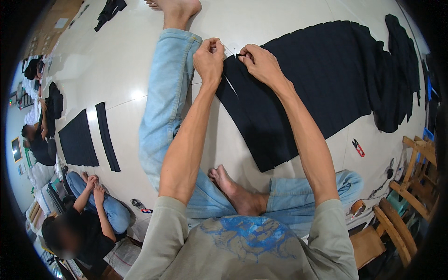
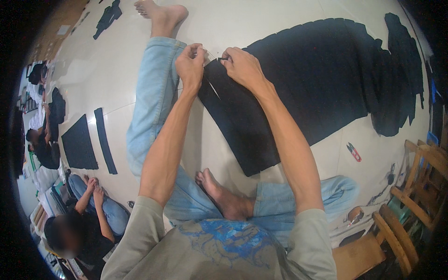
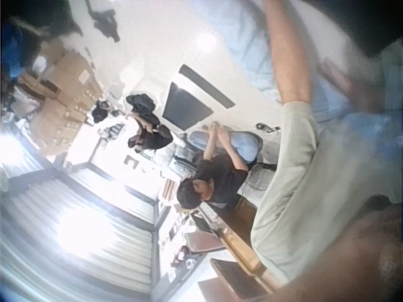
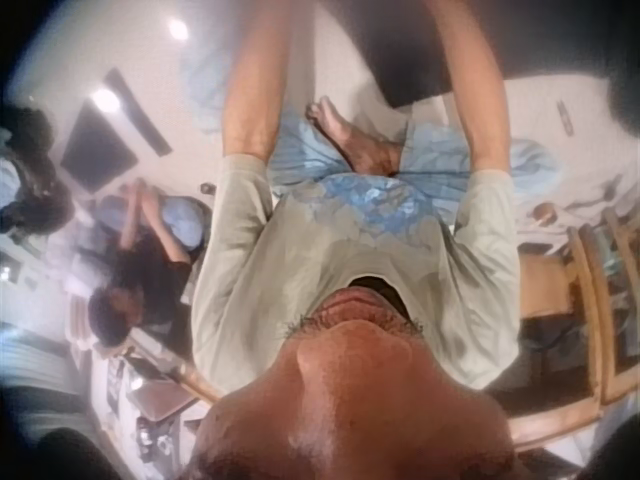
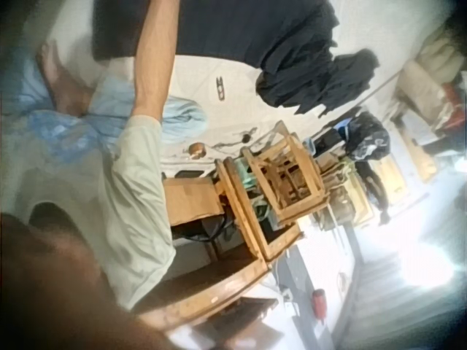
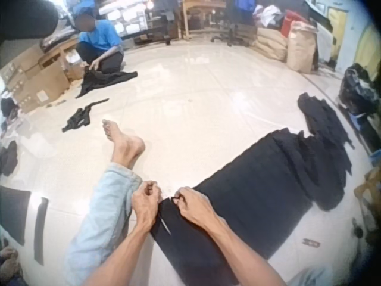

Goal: The person sits on the floor and uses a red utility knife to cut a large piece of black fabric into strips. They repeatedly fold the fabric, align the edges, and slice through the layers to produce uniform rectangular pieces.

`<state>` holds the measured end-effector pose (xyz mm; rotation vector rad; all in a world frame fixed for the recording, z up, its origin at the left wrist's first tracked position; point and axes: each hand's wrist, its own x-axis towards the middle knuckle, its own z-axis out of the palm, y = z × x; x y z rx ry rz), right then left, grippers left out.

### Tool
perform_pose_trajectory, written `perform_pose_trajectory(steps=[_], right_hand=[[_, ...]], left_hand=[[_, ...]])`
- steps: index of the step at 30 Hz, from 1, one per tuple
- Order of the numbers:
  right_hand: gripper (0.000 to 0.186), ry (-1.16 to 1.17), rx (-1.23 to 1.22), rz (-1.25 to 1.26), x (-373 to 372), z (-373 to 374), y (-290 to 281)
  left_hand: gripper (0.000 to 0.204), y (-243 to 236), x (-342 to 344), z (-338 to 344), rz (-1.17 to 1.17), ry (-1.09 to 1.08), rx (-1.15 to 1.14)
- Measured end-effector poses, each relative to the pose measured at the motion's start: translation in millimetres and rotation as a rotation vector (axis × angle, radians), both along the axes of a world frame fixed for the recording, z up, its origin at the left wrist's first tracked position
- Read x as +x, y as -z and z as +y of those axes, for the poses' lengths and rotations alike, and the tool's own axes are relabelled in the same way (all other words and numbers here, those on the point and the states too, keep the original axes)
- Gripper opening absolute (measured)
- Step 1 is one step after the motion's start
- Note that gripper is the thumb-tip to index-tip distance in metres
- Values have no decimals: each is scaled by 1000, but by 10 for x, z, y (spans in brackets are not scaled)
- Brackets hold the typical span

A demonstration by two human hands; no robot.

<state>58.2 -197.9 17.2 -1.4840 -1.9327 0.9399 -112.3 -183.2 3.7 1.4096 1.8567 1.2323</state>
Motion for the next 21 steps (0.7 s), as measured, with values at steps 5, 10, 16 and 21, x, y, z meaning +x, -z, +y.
perform_pose_trajectory(steps=[5, 10, 16, 21], right_hand=[[40, 54, 18, 73, 17, -11, 94], [71, 29, 250, 82, -74, -250, 87], [86, -12, 378, -118, 4, -320, 185], [82, -66, 431, -53, -198, -321, 163]], left_hand=[[16, -87, -18, 348, -882, -15, -170], [15, 7, -329, 807, -281, 213, -95], [35, -874, -798, 1472, 1267, 469, 20], [27, -1558, -3062, 2634, 1205, 583, 555]])
